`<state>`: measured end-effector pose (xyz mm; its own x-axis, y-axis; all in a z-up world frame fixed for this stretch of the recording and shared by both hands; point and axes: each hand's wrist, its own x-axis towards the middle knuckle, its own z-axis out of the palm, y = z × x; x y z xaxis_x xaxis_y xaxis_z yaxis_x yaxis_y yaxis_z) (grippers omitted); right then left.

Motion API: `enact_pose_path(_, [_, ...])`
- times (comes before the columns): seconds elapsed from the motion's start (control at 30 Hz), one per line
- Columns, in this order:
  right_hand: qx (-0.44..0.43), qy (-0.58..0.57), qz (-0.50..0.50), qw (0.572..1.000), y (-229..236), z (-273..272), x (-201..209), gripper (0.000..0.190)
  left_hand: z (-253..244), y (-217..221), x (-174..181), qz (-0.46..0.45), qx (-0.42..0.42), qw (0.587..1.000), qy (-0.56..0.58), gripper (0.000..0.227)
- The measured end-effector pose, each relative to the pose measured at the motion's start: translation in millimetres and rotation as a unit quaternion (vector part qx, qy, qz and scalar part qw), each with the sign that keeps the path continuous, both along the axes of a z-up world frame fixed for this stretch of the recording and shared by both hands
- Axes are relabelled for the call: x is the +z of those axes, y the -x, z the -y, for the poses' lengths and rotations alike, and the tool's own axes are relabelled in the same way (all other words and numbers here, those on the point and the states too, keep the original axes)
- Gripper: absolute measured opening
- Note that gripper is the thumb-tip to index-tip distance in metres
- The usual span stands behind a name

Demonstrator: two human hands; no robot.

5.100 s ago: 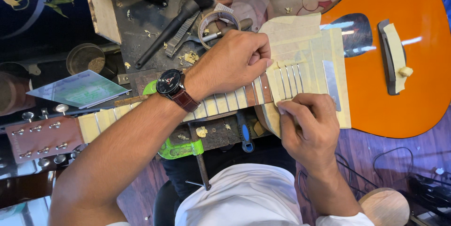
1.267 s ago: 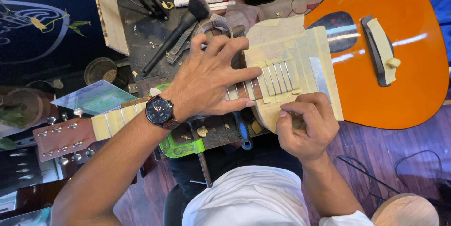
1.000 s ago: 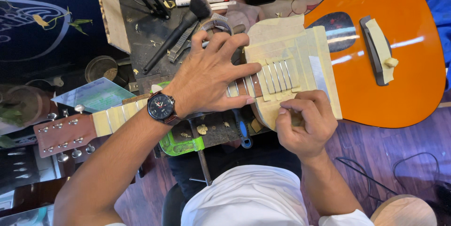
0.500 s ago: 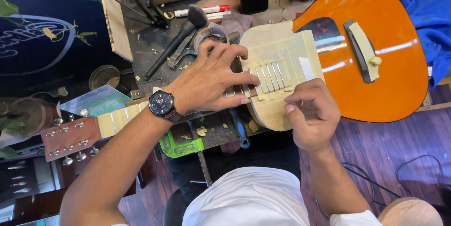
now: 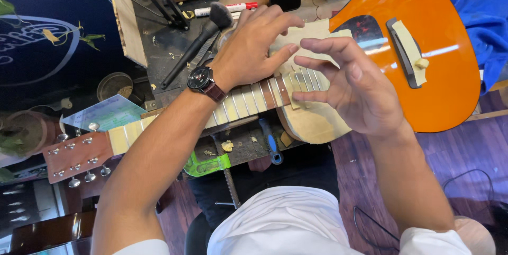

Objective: The person uses a metal scraper to remove old material from the fretboard of an acoustic guitar. They repeatedly scrape along the frets and remove debris by hand.

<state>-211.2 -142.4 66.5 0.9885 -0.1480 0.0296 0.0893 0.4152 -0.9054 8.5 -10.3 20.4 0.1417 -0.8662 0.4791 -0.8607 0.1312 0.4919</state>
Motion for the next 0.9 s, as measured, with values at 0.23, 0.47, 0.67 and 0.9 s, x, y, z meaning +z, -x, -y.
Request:
enact_pose_path(0.23, [0.004,-0.029,-0.012,0.999,-5.0,-0.9,-7.6,0.074,-8.9,-3.9,0.9,-0.009,-0.011,0.999,0.037,0.017])
enact_pose_path(0.47, [-0.020,0.007,-0.023,1.000,-25.0,-0.8,-3.0,0.077,-8.5,-9.4,6.6,-0.071,0.014,0.995,0.067,0.012])
enact_pose_path(0.67, [-0.034,0.042,-0.026,0.998,-37.9,-1.4,-9.6,0.074,-11.0,-9.6,5.1,-0.103,0.028,0.993,0.050,0.016])
enact_pose_path(0.9, [-0.003,0.067,-0.027,0.997,-14.0,-10.7,1.9,0.087,-12.4,-12.0,3.3,-0.108,0.031,0.992,0.052,0.015])
